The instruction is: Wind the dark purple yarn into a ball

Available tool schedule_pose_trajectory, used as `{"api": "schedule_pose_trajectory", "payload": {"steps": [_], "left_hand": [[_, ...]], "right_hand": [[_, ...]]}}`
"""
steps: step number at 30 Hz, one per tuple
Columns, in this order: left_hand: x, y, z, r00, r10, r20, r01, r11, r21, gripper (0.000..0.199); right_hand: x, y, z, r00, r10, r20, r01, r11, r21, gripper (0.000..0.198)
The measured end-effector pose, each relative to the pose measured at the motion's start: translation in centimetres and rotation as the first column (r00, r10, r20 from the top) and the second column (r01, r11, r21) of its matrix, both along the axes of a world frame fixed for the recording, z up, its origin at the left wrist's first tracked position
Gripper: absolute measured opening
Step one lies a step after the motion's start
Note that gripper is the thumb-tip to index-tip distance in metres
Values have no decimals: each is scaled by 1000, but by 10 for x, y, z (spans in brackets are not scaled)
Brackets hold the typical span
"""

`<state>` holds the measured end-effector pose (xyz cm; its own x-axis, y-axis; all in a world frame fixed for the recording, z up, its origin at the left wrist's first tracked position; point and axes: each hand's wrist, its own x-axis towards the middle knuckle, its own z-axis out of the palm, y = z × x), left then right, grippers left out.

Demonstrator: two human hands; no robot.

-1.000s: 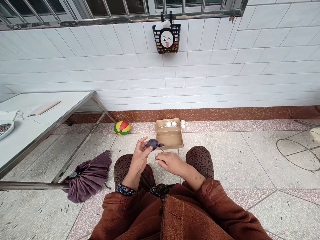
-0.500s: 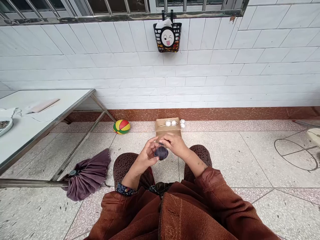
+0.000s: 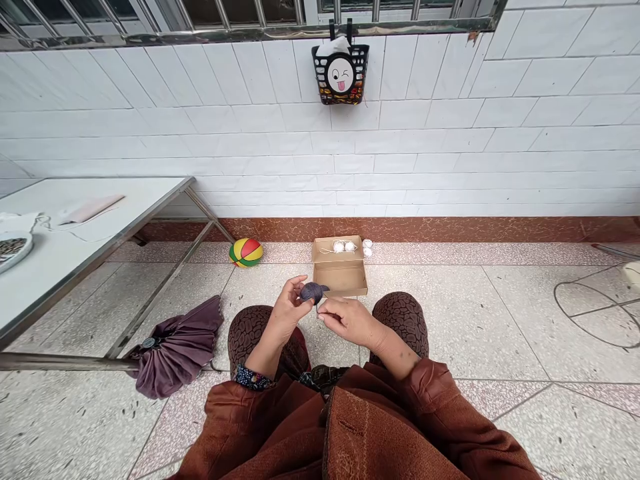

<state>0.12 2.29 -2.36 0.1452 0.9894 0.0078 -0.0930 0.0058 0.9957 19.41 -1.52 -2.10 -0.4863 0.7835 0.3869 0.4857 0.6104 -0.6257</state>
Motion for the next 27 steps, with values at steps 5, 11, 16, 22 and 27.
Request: {"api": "schedule_pose_trajectory", "payload": {"steps": [5,11,16,22,27], "left_hand": [[2,-7,4,973,-201,-115,206,978,37,73],[1,-20,15,880,-438,184,438,898,43,75],[2,-18,17,861,-272,429,323,945,-49,55],[9,-8,-3,873,-35,487,150,968,-199,32],[10,-11,-11,982,-66,177,96,982,-163,43]], "right_hand": [[10,11,24,997,-34,-65,39,996,82,24],[13,33,7,975,-138,-174,141,990,3,24],[5,22,-22,976,-156,-150,147,986,-73,22],[4,8,-13,980,-142,-137,133,988,-77,18],[10,7,12,998,-27,-65,26,1000,-14,18]]}}
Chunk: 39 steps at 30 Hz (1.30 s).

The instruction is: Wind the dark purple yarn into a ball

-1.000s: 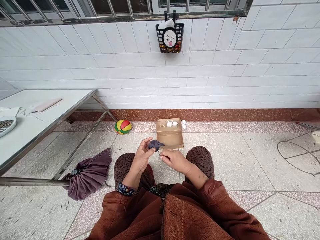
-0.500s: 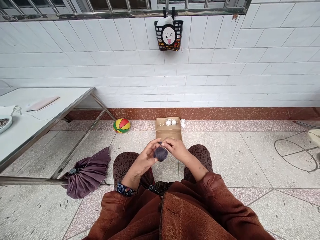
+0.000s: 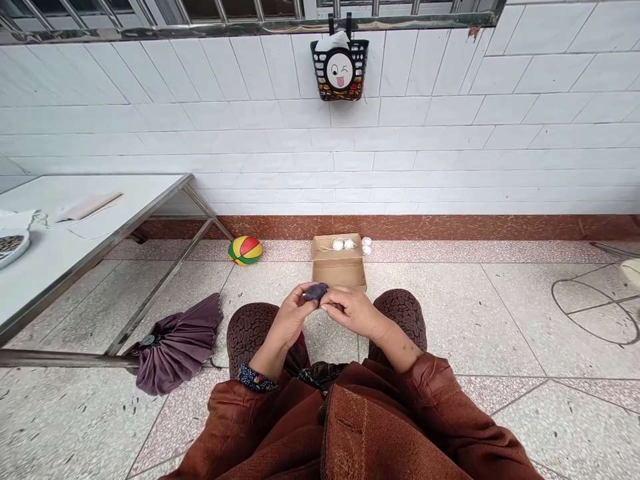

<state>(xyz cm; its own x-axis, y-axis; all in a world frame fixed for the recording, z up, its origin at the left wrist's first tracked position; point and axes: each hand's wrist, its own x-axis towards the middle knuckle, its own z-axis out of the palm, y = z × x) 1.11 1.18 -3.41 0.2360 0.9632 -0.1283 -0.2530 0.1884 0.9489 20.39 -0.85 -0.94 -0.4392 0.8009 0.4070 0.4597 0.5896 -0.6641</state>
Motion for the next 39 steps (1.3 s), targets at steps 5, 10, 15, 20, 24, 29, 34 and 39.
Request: {"api": "schedule_pose_trajectory", "payload": {"steps": [5,10,15,20,24,29,34,39], "left_hand": [[-1,-9,9,958,-285,-21,286,956,68,71],[1,-14,20,920,-320,225,324,946,21,63],[2,-11,22,899,-165,406,236,963,-132,48],[4,-7,18,887,-33,461,138,971,-194,36],[7,-5,12,919,34,394,24,990,-140,36],[5,-7,4,992,22,128,-26,999,30,39],[4,-16,8,957,-276,89,265,957,116,60],[6,-22,19,882,-373,288,360,928,98,63]], "right_hand": [[9,13,3,999,-33,-35,34,999,29,23],[11,20,-18,981,-153,-116,143,986,-89,23],[3,14,-38,987,-144,-70,137,986,-94,20],[-2,8,-40,988,-148,37,150,987,-58,17],[-3,0,-28,988,-81,129,86,996,-32,15],[-1,-2,3,999,13,48,-15,1000,24,18],[5,14,11,993,-96,-65,96,995,5,22],[5,18,-20,967,-194,-168,185,980,-69,22]]}}
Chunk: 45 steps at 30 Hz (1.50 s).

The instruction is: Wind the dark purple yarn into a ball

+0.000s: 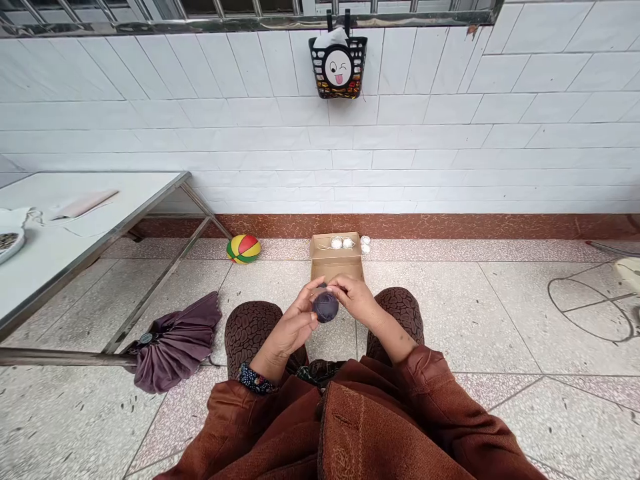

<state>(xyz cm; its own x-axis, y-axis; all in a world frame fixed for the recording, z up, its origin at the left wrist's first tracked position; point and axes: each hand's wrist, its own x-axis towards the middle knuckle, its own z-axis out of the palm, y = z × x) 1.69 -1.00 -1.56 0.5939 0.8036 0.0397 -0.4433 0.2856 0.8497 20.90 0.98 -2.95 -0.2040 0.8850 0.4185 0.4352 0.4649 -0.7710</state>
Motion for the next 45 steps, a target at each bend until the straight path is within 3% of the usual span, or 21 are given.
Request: {"api": "schedule_pose_trajectory", "payload": {"steps": [4,8,14,18,22,25,28,32,36,41,45], "left_hand": [[-1,6,-1,991,119,65,-107,982,-156,47],[-5,16,-9,953,299,46,-278,925,-258,40],[-5,21,-23,901,415,-129,-432,887,-162,41],[-4,18,-29,876,393,-280,-405,914,17,48],[-4,13,-26,933,238,-270,-227,971,74,68],[-4,9,-20,977,115,-180,-109,993,41,75],[-4,5,-12,995,70,-68,-72,997,-30,65],[-6,10,-6,989,146,38,-137,974,-181,45],[-11,20,-13,960,281,-20,-277,929,-247,35],[-14,25,-26,888,417,-195,-445,885,-134,41],[-14,22,-26,859,410,-306,-422,906,29,44]], "right_hand": [[-5,-5,-24,1000,7,19,-7,1000,-28,21],[-10,-10,-32,997,10,75,-5,998,-59,19],[-15,-21,-19,952,191,238,-188,982,-37,14],[-11,-21,3,932,213,293,-231,973,28,11],[-1,-7,17,946,167,277,-197,977,82,15],[2,6,11,975,113,193,-131,988,84,18],[-1,10,-10,996,42,77,-46,998,48,17],[-10,1,-38,996,12,90,-9,999,-39,15],[-18,-14,-47,986,71,150,-57,994,-92,15],[-22,-27,-28,959,205,196,-197,979,-60,14],[-17,-29,-3,954,227,198,-235,972,22,15]]}}
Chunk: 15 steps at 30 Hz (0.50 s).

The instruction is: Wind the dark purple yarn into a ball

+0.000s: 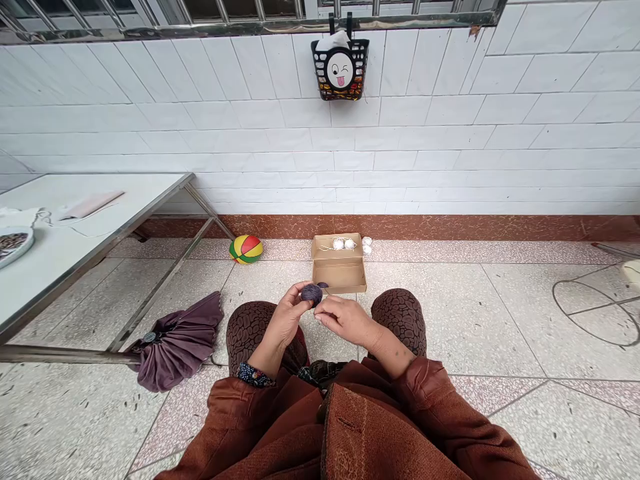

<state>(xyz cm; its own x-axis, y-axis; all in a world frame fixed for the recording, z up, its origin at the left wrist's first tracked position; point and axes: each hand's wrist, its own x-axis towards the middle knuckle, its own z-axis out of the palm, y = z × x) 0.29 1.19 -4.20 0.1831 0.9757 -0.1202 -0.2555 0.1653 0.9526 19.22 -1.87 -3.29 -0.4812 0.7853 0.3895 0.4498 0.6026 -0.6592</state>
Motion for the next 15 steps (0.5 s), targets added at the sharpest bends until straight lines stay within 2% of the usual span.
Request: {"api": "schedule_pose_trajectory", "payload": {"steps": [4,9,11,15], "left_hand": [[0,-6,3,978,-200,-57,202,979,37,53],[3,-16,9,875,-475,89,465,878,113,76],[5,-19,15,850,-497,173,481,867,129,75],[3,-18,24,879,-391,271,382,920,88,55]], "right_hand": [[12,9,16,995,-93,-32,95,994,62,18],[18,17,12,982,-150,-118,155,988,27,21],[15,17,4,970,-170,-176,170,985,-14,21],[8,13,-18,960,-208,-185,198,978,-72,20]]}}
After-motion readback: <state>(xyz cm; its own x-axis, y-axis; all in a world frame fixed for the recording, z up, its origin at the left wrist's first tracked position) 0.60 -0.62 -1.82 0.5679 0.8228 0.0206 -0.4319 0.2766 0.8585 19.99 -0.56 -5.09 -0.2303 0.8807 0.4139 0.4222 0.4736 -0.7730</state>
